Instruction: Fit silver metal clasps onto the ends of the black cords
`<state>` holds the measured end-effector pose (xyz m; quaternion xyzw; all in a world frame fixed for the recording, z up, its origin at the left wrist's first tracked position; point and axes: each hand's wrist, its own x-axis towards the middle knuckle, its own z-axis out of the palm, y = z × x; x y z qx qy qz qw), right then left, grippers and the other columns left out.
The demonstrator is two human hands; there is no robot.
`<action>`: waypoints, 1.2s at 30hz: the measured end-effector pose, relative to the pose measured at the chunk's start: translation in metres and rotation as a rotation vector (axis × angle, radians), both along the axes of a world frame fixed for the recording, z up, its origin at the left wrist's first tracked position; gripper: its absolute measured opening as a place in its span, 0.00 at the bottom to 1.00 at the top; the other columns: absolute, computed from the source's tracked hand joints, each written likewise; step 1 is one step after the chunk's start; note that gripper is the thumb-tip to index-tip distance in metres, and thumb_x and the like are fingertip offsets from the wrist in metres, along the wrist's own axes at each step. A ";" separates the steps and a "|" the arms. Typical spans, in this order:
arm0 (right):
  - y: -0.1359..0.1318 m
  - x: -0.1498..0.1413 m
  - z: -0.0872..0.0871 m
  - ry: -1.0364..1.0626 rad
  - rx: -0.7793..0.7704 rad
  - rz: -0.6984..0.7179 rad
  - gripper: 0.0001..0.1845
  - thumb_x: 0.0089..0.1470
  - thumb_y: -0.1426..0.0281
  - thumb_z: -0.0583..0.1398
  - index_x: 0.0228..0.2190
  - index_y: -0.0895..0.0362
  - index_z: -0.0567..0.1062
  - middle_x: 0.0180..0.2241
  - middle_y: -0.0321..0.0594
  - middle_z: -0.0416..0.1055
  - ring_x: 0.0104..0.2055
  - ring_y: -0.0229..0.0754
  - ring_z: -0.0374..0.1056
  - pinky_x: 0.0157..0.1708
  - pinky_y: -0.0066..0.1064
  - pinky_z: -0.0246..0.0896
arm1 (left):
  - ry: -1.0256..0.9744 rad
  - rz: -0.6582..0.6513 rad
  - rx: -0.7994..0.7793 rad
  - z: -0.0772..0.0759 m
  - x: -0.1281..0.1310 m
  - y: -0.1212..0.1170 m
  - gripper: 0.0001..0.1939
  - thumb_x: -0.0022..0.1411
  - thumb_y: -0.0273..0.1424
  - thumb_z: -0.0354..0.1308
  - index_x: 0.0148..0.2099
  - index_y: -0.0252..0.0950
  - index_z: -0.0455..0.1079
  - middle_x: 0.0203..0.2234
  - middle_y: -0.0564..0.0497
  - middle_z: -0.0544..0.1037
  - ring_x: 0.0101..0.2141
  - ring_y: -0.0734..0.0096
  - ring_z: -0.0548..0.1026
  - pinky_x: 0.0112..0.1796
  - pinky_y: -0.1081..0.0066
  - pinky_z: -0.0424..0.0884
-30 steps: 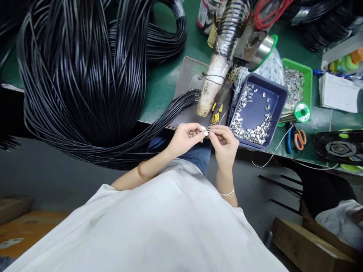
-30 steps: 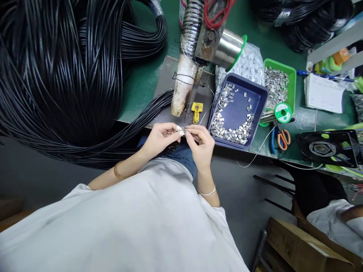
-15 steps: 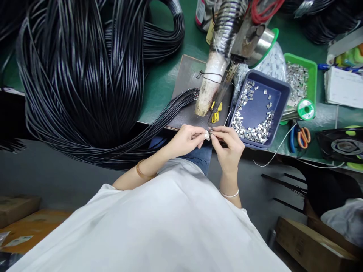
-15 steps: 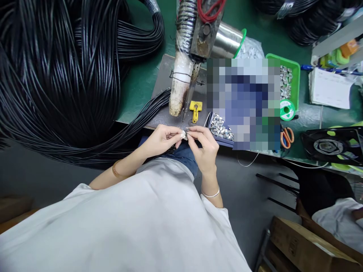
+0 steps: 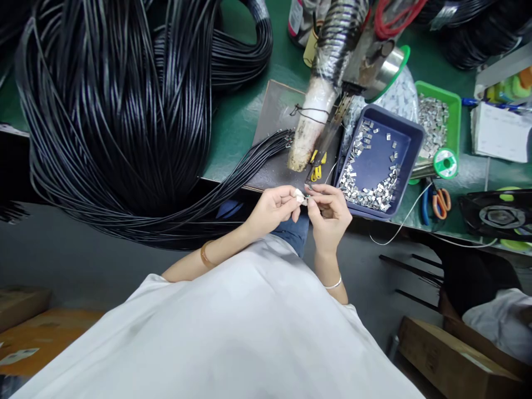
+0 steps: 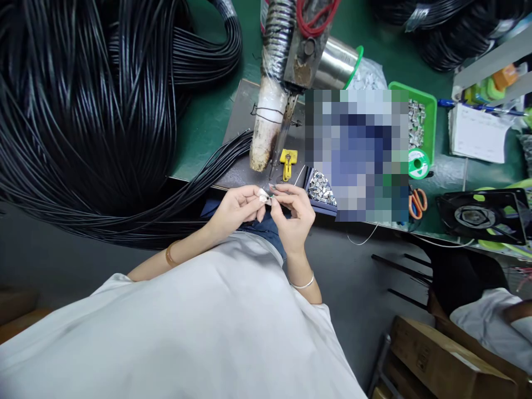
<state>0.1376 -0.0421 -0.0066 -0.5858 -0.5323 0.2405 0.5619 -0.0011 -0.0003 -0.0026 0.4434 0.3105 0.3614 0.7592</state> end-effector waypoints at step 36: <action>0.012 0.005 -0.003 -0.478 0.238 -0.063 0.05 0.56 0.74 0.60 0.34 0.52 0.72 0.41 0.38 0.78 0.41 0.38 0.76 0.30 0.29 0.72 | 0.095 0.245 0.112 0.001 0.008 0.026 0.08 0.51 0.32 0.64 0.27 0.31 0.73 0.19 0.55 0.71 0.22 0.81 0.64 0.25 0.78 0.62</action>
